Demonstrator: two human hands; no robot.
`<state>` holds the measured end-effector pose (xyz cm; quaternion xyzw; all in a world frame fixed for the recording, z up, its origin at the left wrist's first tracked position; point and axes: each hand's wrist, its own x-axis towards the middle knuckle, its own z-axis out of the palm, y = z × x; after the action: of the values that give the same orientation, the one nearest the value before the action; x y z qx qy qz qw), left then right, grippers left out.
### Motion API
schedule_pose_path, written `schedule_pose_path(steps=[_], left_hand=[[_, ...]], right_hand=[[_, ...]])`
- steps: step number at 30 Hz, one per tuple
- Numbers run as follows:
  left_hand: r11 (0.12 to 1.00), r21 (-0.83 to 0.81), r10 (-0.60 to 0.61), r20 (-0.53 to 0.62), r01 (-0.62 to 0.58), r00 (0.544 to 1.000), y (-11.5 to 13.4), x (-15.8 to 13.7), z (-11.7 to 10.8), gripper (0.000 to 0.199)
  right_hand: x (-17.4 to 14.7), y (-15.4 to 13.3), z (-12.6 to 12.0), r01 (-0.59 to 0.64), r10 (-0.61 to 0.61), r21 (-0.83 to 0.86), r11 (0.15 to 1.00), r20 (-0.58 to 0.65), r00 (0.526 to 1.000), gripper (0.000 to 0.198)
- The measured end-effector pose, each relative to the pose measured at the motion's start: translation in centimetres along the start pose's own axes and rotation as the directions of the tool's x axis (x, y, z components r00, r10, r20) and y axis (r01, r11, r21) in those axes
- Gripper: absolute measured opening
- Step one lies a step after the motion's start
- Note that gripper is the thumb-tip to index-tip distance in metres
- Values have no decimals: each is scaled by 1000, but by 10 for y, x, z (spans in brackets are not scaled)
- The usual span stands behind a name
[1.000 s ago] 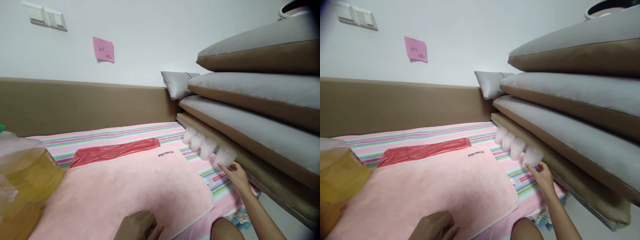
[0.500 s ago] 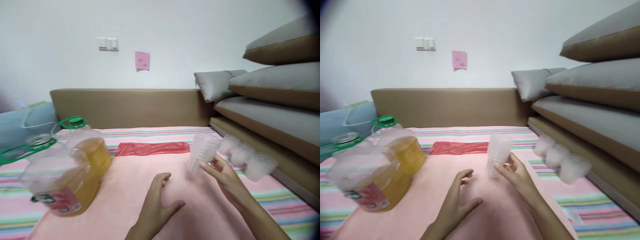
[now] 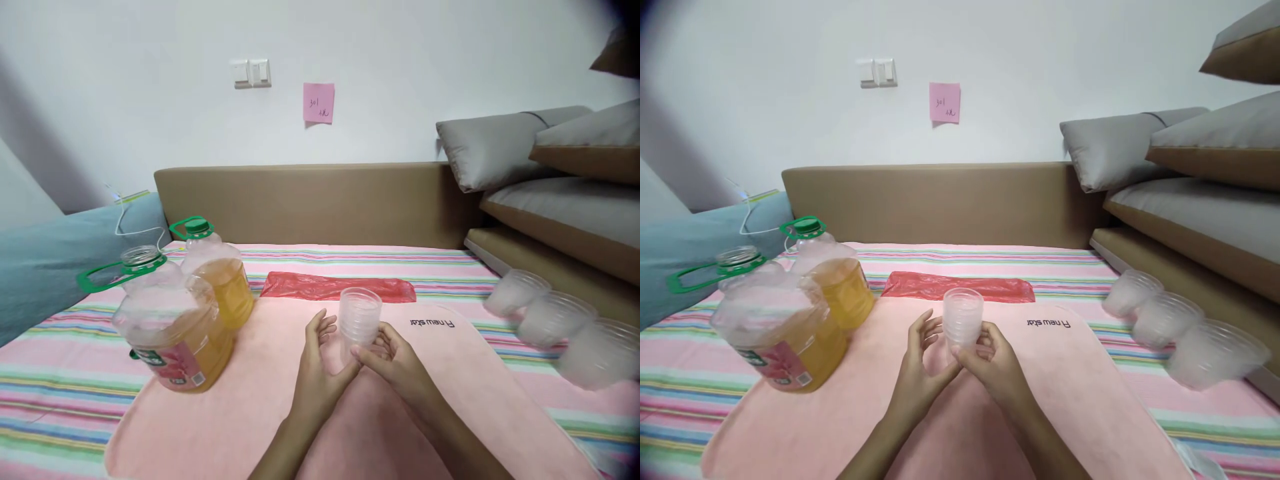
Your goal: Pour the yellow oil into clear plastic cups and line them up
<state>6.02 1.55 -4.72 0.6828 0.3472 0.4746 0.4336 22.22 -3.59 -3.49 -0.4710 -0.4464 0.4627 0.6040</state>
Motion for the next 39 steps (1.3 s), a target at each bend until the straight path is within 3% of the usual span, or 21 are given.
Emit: schedule_pose_path(steps=[7, 12, 16, 19, 22, 24, 27, 39], left_hand=[[999, -29, 34, -14, -34, 999, -2, -2, 0, 87], [999, -33, 35, -23, -36, 999, -5, -4, 2, 80], [998, -5, 68, -31, -68, 997, -6, -4, 1, 83], [991, 70, 112, -32, -110, 993, -6, -5, -2, 81], [972, 144, 189, -1, -186, 982, -7, -9, -6, 78], [957, 170, 236, 24, -237, 971, -9, -12, -7, 78], [946, 184, 267, 28, -268, 963, -9, -16, -7, 77], [912, 271, 309, 40, -308, 950, -9, -21, -6, 76]], right_hand=[[1, 2, 9, -3, 3, 9, 1000, -26, 1000, 57], [0, 10, 6, -9, 10, -30, 1000, 37, 999, 57], [2, 4, -6, 7, -1, -140, 990, 39, 999, 82], [2, -19, -21, 75, -85, -225, 971, -39, 996, 104], [-3, -48, -37, 231, -272, -347, 909, -72, 960, 97], [-8, -63, -44, 301, -351, -446, 843, -32, 936, 93], [-14, -73, -49, 308, -346, -518, 798, 24, 938, 95], [-17, -72, -40, 247, -279, -534, 809, 21, 960, 93]])
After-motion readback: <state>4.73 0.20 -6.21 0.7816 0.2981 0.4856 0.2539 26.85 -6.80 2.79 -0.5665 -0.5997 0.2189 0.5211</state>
